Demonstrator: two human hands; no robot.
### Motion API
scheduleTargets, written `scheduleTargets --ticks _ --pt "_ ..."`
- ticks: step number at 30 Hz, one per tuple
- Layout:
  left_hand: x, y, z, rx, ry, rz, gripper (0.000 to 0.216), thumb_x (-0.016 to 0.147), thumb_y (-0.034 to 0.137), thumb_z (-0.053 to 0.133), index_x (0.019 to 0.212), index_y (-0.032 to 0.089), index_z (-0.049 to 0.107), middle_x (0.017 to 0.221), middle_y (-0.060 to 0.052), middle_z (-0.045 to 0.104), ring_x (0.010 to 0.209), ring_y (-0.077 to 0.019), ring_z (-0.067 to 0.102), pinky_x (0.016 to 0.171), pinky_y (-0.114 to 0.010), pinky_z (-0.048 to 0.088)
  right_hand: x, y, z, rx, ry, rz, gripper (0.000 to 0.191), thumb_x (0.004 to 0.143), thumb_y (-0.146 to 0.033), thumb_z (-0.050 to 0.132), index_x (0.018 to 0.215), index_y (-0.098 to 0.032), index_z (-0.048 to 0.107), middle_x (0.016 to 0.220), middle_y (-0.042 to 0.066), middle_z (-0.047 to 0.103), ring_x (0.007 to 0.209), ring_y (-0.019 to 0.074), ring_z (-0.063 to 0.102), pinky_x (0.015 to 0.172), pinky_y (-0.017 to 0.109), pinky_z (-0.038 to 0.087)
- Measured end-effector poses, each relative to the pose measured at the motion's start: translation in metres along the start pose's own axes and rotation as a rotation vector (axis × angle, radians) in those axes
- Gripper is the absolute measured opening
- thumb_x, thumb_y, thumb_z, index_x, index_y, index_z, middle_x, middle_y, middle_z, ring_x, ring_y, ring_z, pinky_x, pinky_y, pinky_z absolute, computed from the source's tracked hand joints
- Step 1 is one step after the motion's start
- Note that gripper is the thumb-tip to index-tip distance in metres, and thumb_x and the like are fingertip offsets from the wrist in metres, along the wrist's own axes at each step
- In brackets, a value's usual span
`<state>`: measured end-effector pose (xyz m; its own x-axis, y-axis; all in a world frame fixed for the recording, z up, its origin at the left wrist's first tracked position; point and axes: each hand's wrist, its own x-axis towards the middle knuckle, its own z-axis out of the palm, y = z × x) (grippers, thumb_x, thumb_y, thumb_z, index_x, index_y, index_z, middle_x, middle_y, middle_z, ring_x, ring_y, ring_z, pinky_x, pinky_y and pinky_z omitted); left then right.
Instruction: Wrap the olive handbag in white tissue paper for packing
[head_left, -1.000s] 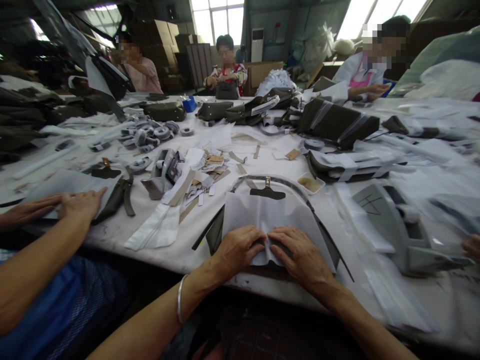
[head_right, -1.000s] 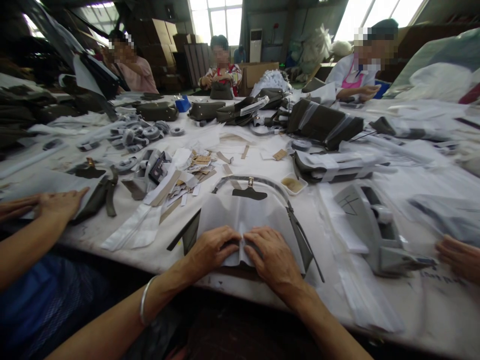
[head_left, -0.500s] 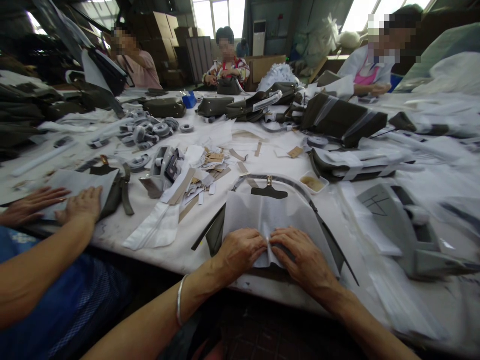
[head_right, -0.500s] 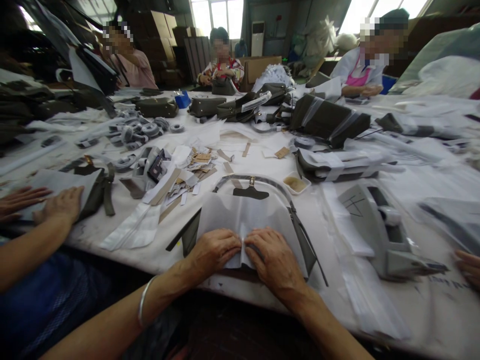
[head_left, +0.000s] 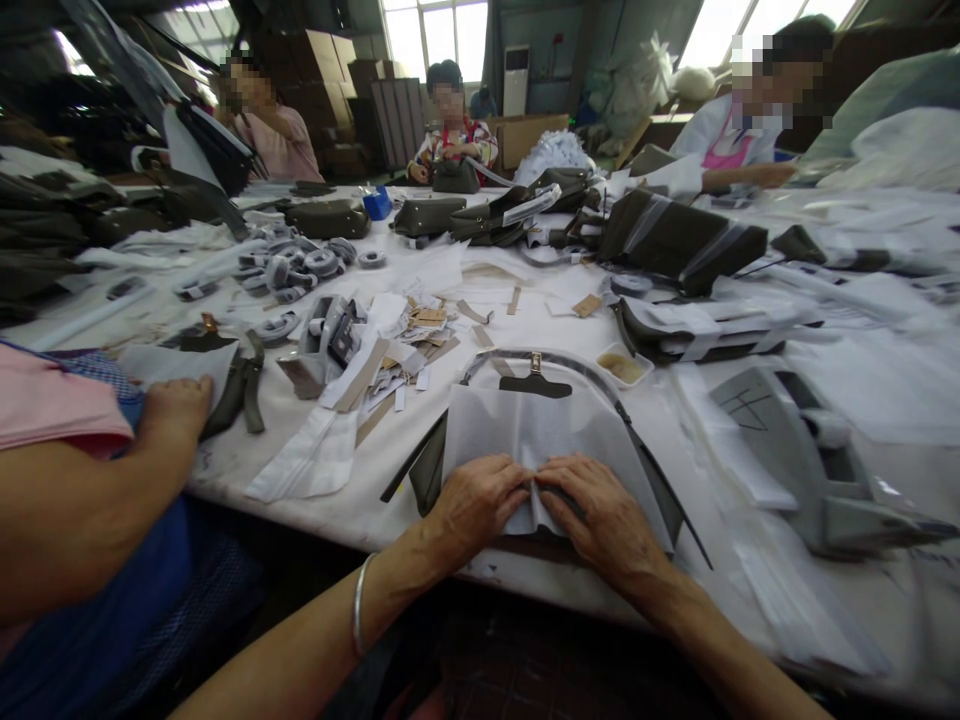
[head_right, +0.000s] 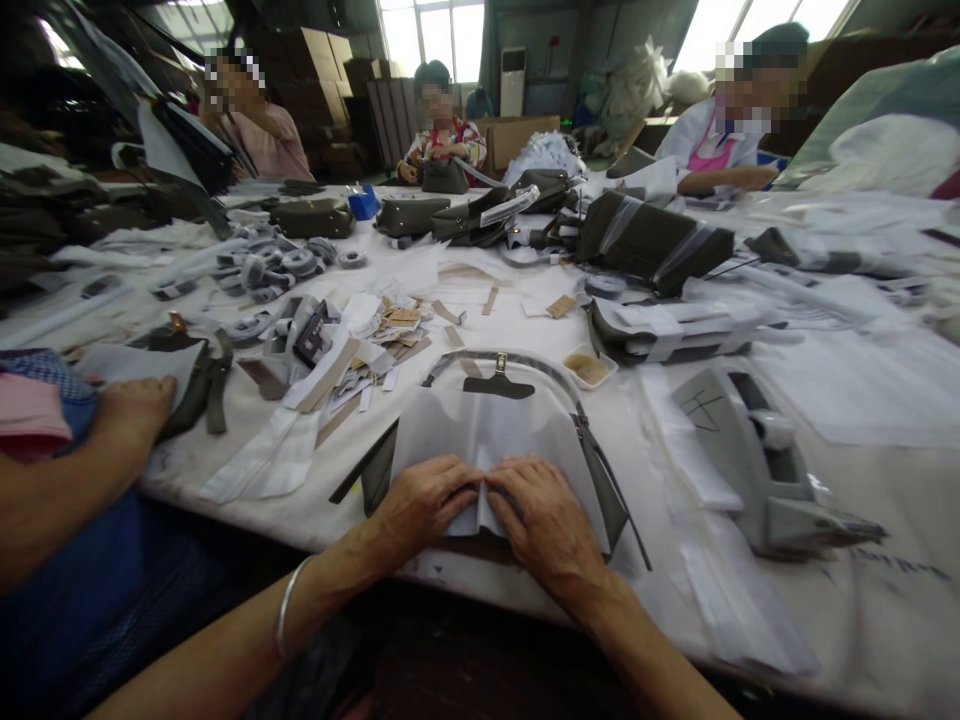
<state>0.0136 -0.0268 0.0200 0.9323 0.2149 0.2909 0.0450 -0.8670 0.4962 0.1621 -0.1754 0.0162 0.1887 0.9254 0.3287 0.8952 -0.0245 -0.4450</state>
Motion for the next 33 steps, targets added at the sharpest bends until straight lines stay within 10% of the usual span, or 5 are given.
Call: scheduleTargets --ticks 19,33 --pt "0.022 0.011 -0.005 -0.066 -0.103 -0.338 0.011 0.082 0.018 0.064 0.091 0.021 0.060 0.086 0.002 0.064 0.083 -0.0160 0.059 0.075 -0.026 0.043 0.036 -0.010 -0.032 -0.022 -0.484 0.075 0.021 0.090 -0.013 0.059 0.105 -0.020 0.071 0.101 0.007 0.070 0.100 0.0241 0.062 0.091 0.037 0.045" --pt "0.019 0.008 0.009 -0.132 -0.004 -0.413 0.013 0.080 0.014 0.059 0.087 0.022 0.051 0.080 0.003 0.058 0.078 -0.0157 0.056 0.073 -0.027 0.041 0.040 0.001 -0.018 0.125 -0.236 0.272 0.011 0.085 -0.026 0.064 0.081 -0.025 0.075 0.084 0.001 0.072 0.084 0.0202 0.063 0.079 0.032 0.042"
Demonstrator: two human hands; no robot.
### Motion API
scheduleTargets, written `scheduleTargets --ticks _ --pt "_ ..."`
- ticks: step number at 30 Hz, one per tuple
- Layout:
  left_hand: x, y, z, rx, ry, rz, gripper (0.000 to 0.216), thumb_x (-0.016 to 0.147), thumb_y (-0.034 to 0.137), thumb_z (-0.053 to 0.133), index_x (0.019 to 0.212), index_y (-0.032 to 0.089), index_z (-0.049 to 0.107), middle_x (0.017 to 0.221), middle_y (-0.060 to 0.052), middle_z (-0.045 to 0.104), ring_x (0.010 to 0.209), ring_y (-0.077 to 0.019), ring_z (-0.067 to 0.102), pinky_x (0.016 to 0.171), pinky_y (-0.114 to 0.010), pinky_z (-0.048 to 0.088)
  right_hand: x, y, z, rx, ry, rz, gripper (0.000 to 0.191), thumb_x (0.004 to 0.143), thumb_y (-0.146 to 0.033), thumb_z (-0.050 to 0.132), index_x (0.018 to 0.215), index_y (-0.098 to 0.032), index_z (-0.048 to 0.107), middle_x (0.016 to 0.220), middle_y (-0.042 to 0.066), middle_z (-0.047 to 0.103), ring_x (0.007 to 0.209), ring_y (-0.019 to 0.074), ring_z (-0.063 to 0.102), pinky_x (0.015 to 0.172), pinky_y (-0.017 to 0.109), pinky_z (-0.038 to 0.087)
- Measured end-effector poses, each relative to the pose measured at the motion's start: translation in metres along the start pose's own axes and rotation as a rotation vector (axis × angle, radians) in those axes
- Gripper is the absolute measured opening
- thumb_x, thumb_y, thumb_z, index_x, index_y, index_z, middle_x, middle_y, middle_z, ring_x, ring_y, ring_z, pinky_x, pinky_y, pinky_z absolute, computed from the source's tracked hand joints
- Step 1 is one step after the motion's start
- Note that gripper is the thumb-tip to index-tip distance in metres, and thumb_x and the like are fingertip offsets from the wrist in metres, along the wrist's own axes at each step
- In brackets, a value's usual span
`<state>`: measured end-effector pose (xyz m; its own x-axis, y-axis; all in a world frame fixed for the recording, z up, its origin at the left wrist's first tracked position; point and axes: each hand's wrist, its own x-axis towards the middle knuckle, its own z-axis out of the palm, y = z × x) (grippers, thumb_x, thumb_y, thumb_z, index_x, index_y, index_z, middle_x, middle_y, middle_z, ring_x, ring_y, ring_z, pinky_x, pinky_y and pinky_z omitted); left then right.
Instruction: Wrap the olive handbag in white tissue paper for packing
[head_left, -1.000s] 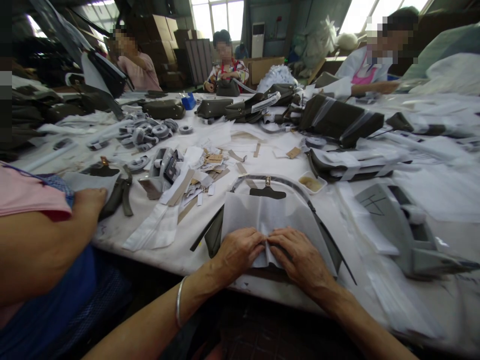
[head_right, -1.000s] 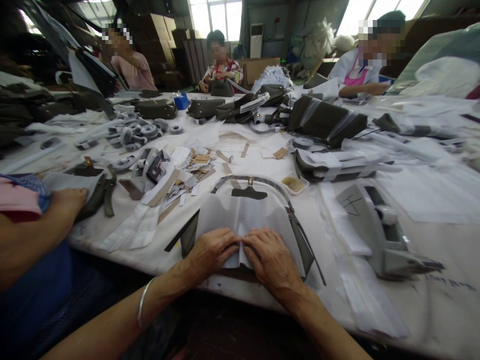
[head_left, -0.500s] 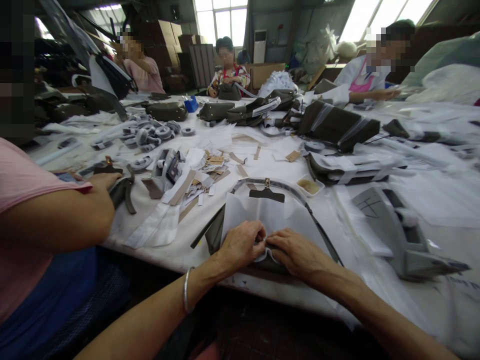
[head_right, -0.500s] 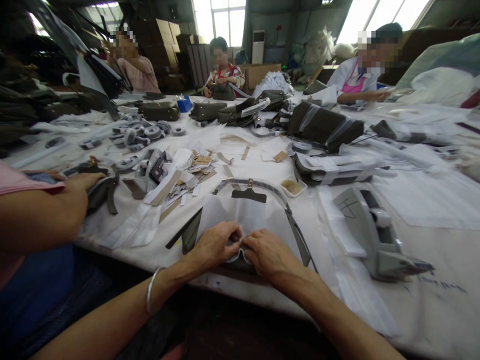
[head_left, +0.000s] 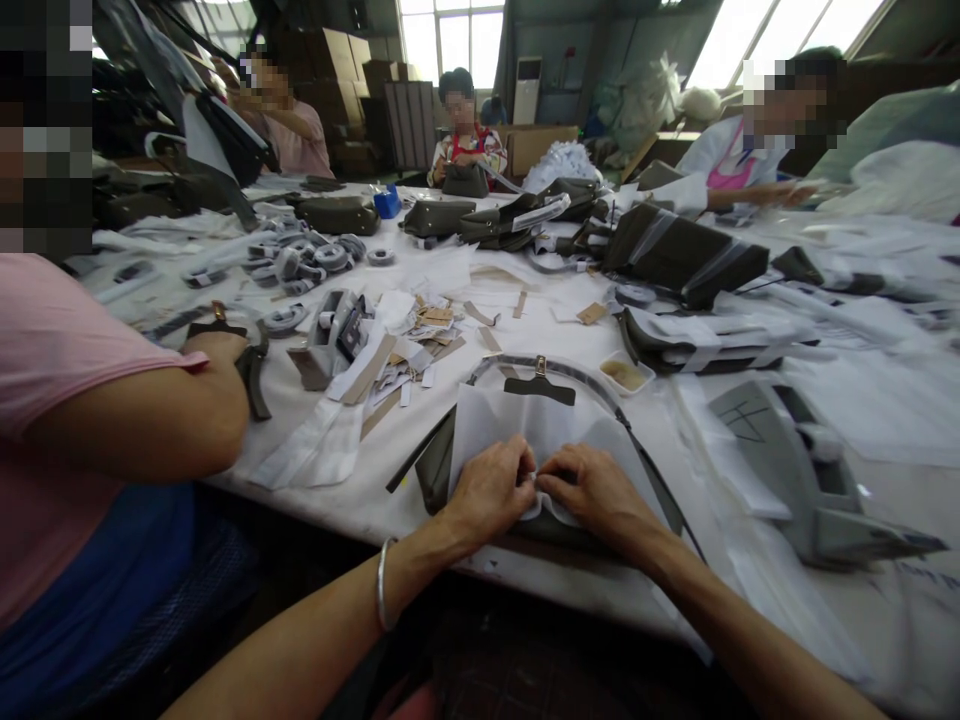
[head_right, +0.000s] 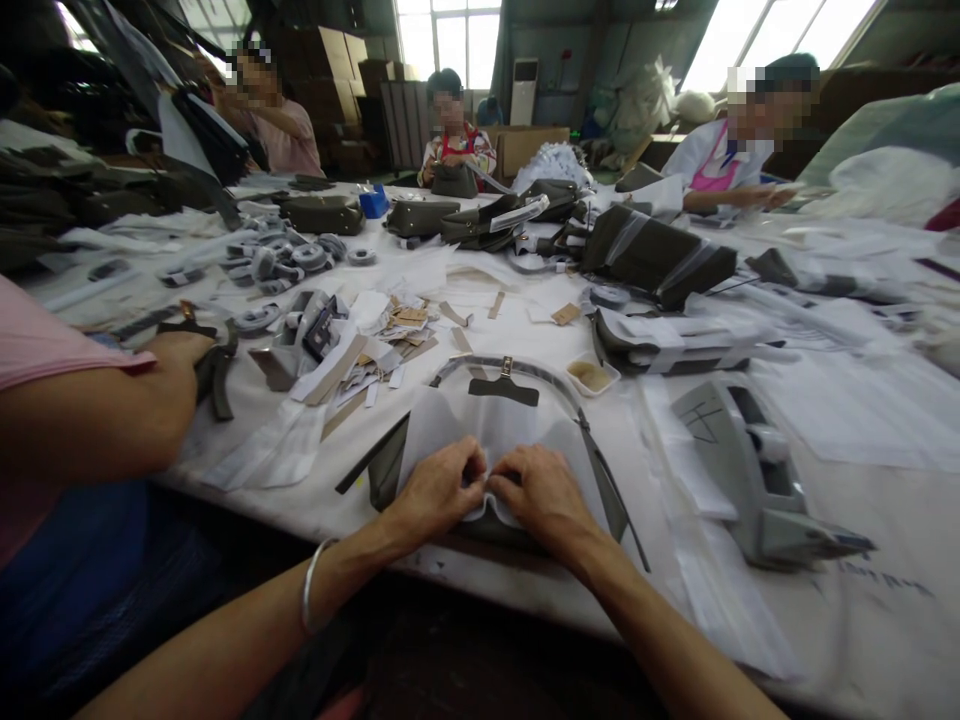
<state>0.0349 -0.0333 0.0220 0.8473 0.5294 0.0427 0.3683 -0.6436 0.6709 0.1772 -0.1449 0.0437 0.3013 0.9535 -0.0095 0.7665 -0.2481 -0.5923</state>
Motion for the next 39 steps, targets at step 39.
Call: scheduleTargets --ticks 39 --pt "-0.001 0.007 -0.010 0.086 -0.049 0.067 0.013 0.084 0.011 0.062 0.091 0.021 0.065 0.089 0.001 0.067 0.089 -0.0175 0.059 0.083 -0.028 0.045 -0.005 0.006 0.019 -0.187 0.109 -0.057 0.011 0.087 -0.016 0.063 0.079 -0.021 0.068 0.081 0.002 0.065 0.086 0.0212 0.056 0.078 0.035 0.033"
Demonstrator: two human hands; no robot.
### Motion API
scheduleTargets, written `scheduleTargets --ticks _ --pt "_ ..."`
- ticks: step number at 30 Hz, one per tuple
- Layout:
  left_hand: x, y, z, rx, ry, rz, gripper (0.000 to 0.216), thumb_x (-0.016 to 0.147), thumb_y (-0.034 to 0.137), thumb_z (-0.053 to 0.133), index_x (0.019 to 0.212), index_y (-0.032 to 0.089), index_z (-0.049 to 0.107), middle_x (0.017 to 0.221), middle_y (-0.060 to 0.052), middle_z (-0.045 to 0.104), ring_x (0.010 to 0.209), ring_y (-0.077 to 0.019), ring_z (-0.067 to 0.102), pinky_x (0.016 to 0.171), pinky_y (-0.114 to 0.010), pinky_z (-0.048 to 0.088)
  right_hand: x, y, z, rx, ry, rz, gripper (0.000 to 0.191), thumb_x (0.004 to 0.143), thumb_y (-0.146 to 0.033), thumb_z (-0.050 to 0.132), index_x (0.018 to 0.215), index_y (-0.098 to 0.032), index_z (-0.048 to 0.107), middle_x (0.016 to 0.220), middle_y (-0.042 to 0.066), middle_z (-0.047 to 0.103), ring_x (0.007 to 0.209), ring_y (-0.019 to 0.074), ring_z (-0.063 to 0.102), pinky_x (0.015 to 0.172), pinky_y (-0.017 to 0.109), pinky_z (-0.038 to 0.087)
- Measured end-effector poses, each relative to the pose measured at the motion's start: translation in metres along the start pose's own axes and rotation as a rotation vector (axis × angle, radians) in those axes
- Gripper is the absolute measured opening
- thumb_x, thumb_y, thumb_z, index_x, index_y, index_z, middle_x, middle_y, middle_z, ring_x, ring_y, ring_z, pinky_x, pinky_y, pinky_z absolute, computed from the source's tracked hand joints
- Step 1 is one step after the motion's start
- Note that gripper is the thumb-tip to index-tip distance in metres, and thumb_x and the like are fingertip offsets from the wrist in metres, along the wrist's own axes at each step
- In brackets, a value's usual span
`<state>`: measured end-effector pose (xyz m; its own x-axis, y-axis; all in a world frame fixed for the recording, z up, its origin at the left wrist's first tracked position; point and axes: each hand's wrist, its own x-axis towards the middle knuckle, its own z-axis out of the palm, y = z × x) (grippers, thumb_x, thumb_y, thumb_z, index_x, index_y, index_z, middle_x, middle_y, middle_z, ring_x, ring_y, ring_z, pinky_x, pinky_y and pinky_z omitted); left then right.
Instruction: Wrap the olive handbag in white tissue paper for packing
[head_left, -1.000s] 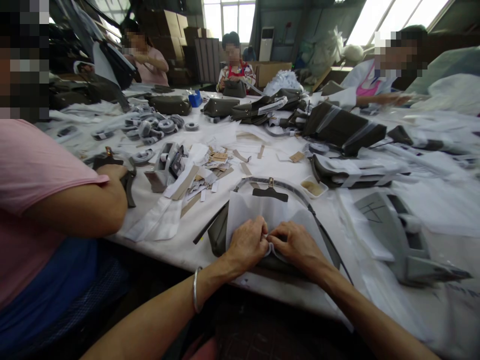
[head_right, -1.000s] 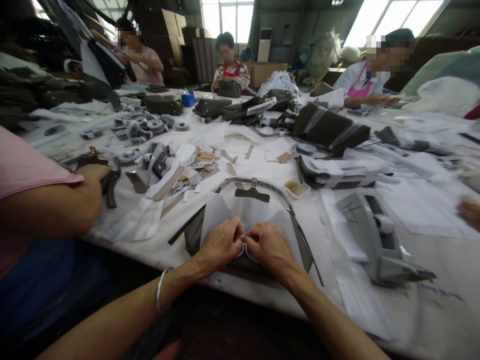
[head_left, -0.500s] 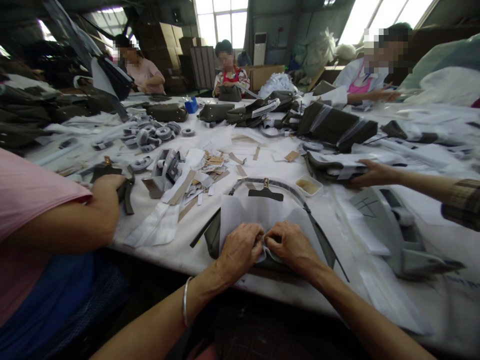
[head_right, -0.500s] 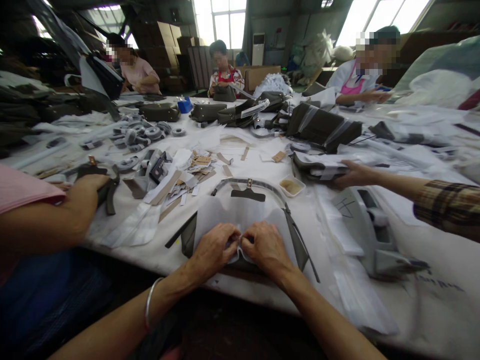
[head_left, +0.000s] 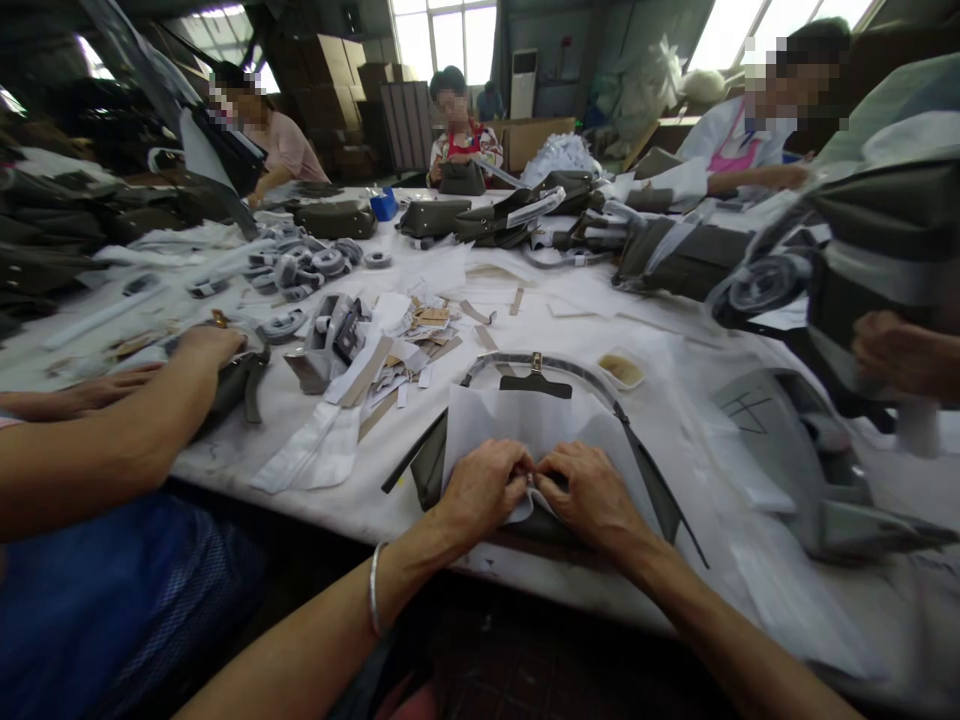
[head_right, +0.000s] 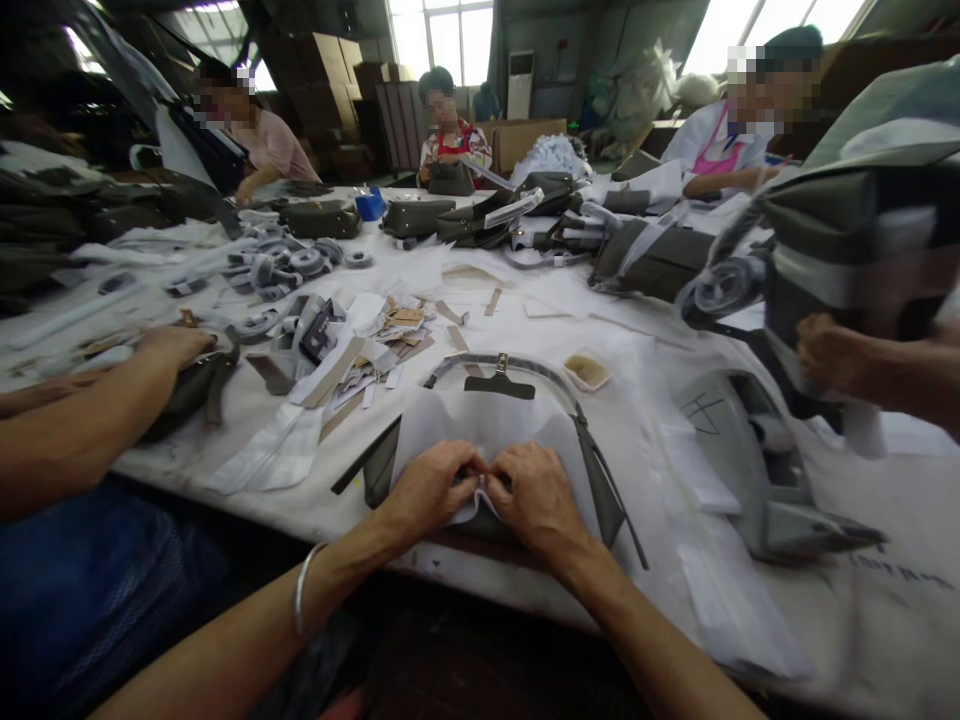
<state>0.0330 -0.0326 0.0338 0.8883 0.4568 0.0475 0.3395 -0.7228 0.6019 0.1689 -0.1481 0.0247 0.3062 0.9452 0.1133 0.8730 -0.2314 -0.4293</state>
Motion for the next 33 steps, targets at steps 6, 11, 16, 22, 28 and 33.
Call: scheduleTargets --ticks 6,11,16,22,28,33 --pt "0.002 0.000 0.000 0.063 -0.020 -0.008 0.010 0.089 0.014 0.058 0.091 0.021 0.065 0.093 -0.001 0.068 0.093 -0.0191 0.061 0.086 -0.029 0.046 -0.002 0.000 0.001 -0.002 0.007 0.004 0.010 0.088 -0.016 0.063 0.081 -0.021 0.068 0.083 0.002 0.065 0.087 0.0219 0.056 0.080 0.035 0.034" --pt "0.005 0.003 0.001 0.201 -0.030 0.014 0.015 0.090 0.012 0.051 0.092 0.021 0.063 0.094 -0.002 0.067 0.093 -0.0209 0.059 0.083 -0.031 0.048 -0.002 0.002 0.003 -0.001 0.009 -0.007 0.011 0.089 -0.016 0.062 0.080 -0.021 0.067 0.085 0.002 0.066 0.087 0.0224 0.057 0.082 0.036 0.035" --pt "0.012 0.011 0.003 0.369 -0.079 0.023 0.017 0.087 0.008 0.049 0.090 0.019 0.062 0.092 -0.007 0.064 0.091 -0.0227 0.058 0.076 -0.031 0.049 -0.002 0.006 0.003 -0.020 -0.006 -0.055 0.011 0.091 -0.018 0.059 0.088 -0.022 0.069 0.085 0.003 0.065 0.087 0.0234 0.055 0.081 0.036 0.036" --pt "0.013 0.005 -0.002 0.307 -0.094 0.090 0.017 0.091 0.011 0.048 0.092 0.019 0.064 0.094 -0.006 0.064 0.095 -0.0222 0.057 0.083 -0.032 0.049 -0.004 0.005 0.002 0.019 0.014 -0.091 0.010 0.091 -0.016 0.059 0.087 -0.021 0.068 0.086 0.004 0.065 0.087 0.0229 0.056 0.081 0.036 0.037" --pt "0.003 -0.006 -0.003 0.129 -0.067 0.119 0.021 0.087 0.012 0.053 0.105 0.018 0.062 0.104 -0.006 0.064 0.102 -0.0226 0.057 0.098 -0.038 0.046 -0.008 0.006 0.007 0.146 0.132 -0.064 0.018 0.086 -0.012 0.061 0.100 -0.023 0.065 0.095 0.003 0.068 0.091 0.0222 0.058 0.083 0.036 0.038" --pt "-0.004 -0.013 0.003 -0.087 0.009 0.096 0.055 0.081 0.012 0.058 0.133 0.022 0.044 0.117 -0.004 0.062 0.110 -0.0203 0.058 0.102 -0.035 0.046 -0.007 0.006 0.005 0.137 0.082 -0.109 0.028 0.091 -0.013 0.055 0.112 -0.028 0.065 0.096 0.003 0.067 0.093 0.0228 0.057 0.084 0.036 0.036"
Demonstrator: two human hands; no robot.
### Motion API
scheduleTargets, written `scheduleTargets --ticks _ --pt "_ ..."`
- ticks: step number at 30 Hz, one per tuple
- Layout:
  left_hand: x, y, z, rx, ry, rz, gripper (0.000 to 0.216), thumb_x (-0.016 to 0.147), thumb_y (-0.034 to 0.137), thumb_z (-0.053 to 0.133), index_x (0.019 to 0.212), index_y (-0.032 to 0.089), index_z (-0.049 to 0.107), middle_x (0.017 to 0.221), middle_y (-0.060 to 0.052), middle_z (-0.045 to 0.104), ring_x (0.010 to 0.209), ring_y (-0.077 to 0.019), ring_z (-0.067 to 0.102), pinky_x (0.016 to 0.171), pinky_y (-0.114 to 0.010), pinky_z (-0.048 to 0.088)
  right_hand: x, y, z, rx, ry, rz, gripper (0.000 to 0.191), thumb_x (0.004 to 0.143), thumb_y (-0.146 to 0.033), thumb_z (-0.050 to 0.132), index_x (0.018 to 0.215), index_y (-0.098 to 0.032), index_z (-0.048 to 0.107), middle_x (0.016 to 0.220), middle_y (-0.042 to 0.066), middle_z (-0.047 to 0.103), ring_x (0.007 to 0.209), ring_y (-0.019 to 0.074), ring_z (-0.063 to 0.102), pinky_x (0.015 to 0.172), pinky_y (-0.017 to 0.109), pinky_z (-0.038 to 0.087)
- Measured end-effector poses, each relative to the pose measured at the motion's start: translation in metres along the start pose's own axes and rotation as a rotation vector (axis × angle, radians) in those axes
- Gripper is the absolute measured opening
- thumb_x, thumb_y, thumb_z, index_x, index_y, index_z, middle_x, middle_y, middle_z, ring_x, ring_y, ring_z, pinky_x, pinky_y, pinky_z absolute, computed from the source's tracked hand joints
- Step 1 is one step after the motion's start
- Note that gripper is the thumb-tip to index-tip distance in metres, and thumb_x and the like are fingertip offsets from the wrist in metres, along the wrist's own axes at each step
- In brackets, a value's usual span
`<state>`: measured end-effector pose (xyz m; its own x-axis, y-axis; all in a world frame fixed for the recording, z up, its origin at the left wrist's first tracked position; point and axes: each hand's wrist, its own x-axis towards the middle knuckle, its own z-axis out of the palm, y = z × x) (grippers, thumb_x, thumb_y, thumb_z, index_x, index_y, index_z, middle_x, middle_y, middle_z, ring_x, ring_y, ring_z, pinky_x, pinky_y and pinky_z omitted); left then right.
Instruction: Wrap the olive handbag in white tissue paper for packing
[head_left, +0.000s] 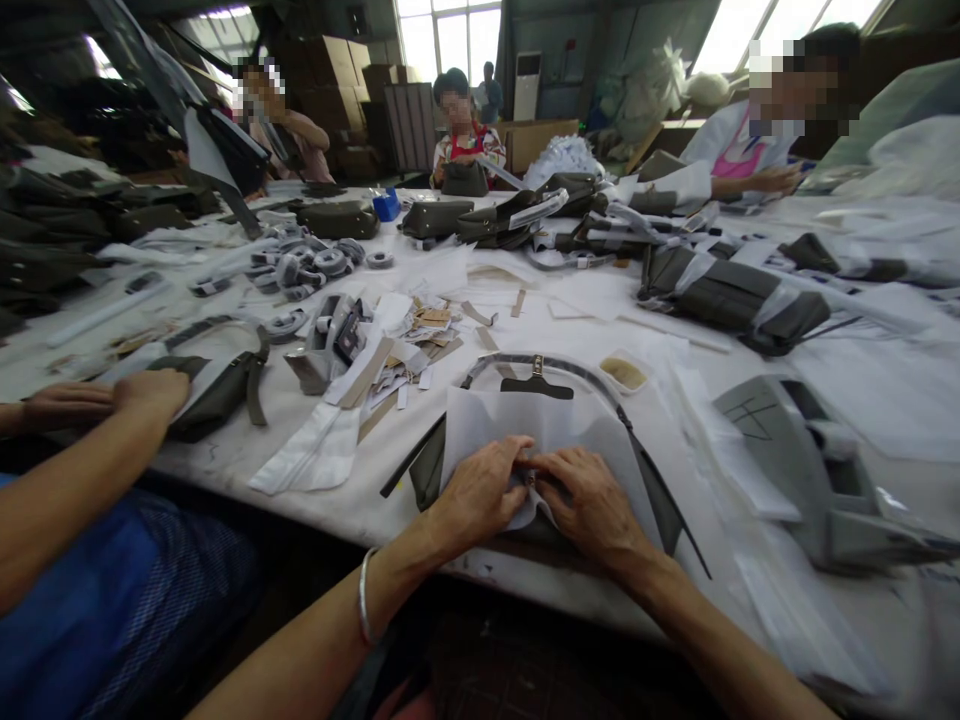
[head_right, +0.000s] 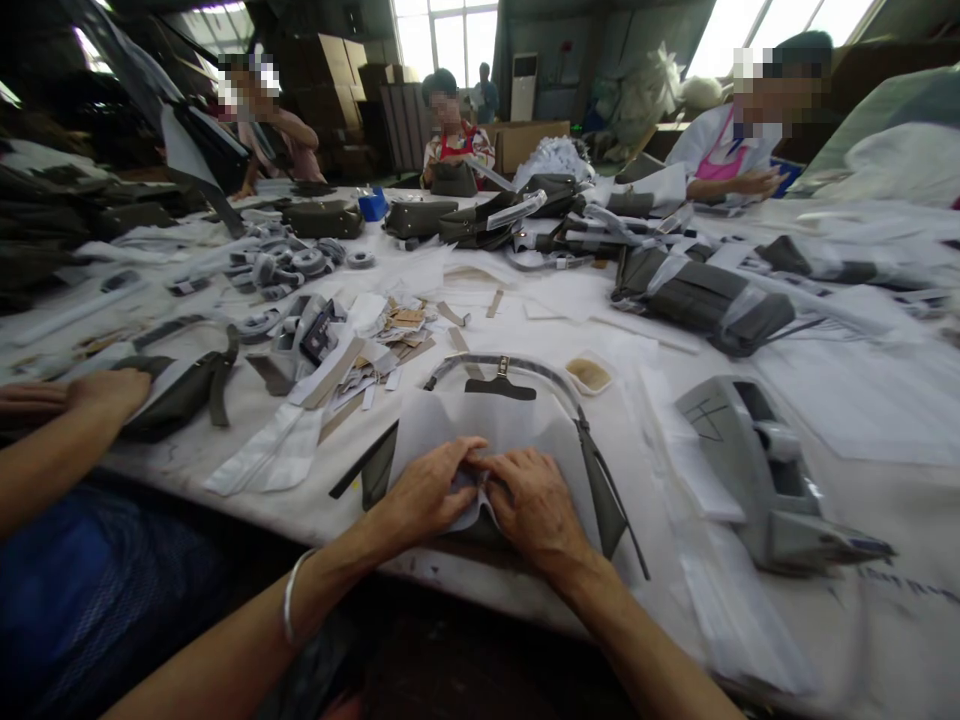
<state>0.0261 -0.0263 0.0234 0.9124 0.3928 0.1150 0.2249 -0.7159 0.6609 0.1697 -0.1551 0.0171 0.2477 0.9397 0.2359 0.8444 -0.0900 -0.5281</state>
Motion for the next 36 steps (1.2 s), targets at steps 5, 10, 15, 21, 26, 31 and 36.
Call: scheduleTargets --ticks 5,10,15,21,26,31,36 --pt "0.002 -0.001 0.002 0.020 -0.005 0.001 0.059 0.078 0.013 0.058 0.134 0.020 0.044 0.117 -0.005 0.063 0.111 -0.0224 0.058 0.103 -0.037 0.046 0.003 0.001 -0.001 -0.018 -0.044 0.004 0.023 0.091 -0.013 0.056 0.106 -0.026 0.068 0.091 0.003 0.067 0.091 0.0227 0.057 0.083 0.036 0.036" --pt "0.005 0.007 -0.005 0.037 -0.056 -0.008 0.056 0.079 0.015 0.059 0.134 0.016 0.046 0.117 -0.008 0.064 0.112 -0.0236 0.059 0.103 -0.039 0.046 0.005 -0.001 -0.002 -0.034 -0.076 0.038 0.024 0.089 -0.012 0.056 0.106 -0.025 0.069 0.094 0.003 0.067 0.093 0.0230 0.057 0.084 0.037 0.037" --pt "-0.001 0.017 -0.023 0.062 -0.208 0.061 0.060 0.083 0.036 0.070 0.135 0.016 0.048 0.131 -0.011 0.059 0.119 -0.0275 0.056 0.106 -0.042 0.043 0.006 -0.005 -0.005 -0.091 -0.094 0.084 0.021 0.088 -0.013 0.059 0.101 -0.025 0.070 0.092 0.001 0.067 0.091 0.0220 0.058 0.083 0.036 0.037" --pt "-0.011 0.009 -0.026 0.109 -0.222 0.105 0.035 0.092 0.023 0.058 0.127 0.018 0.055 0.120 -0.007 0.066 0.112 -0.0230 0.062 0.101 -0.035 0.047 0.007 -0.005 -0.009 -0.127 -0.107 0.084 0.012 0.090 -0.018 0.060 0.089 -0.023 0.072 0.086 0.002 0.067 0.088 0.0215 0.058 0.082 0.034 0.039" --pt "-0.009 0.015 -0.036 0.304 -0.271 0.272 0.031 0.091 0.010 0.052 0.119 0.020 0.059 0.110 -0.003 0.070 0.100 -0.0205 0.067 0.090 -0.031 0.051 0.011 -0.007 -0.019 -0.068 -0.147 0.068 0.013 0.088 -0.016 0.061 0.086 -0.023 0.072 0.086 0.001 0.067 0.088 0.0198 0.059 0.082 0.032 0.040" --pt "-0.013 0.027 -0.042 0.602 -0.259 0.479 0.008 0.093 0.012 0.054 0.097 0.015 0.061 0.092 -0.006 0.069 0.085 -0.0219 0.066 0.079 -0.035 0.053 0.014 -0.008 -0.027 -0.096 -0.172 0.062 0.015 0.089 -0.016 0.058 0.082 -0.022 0.070 0.086 0.001 0.066 0.087 0.0193 0.059 0.083 0.032 0.042" --pt "-0.024 -0.006 -0.022 0.449 -0.081 0.602 0.020 0.099 0.013 0.045 0.113 0.015 0.059 0.112 -0.007 0.068 0.106 -0.0179 0.063 0.092 -0.031 0.050 -0.001 -0.016 -0.025 -0.150 -0.176 0.035 0.020 0.091 -0.020 0.058 0.109 -0.020 0.067 0.103 0.006 0.066 0.100 0.0242 0.058 0.091 0.039 0.044"
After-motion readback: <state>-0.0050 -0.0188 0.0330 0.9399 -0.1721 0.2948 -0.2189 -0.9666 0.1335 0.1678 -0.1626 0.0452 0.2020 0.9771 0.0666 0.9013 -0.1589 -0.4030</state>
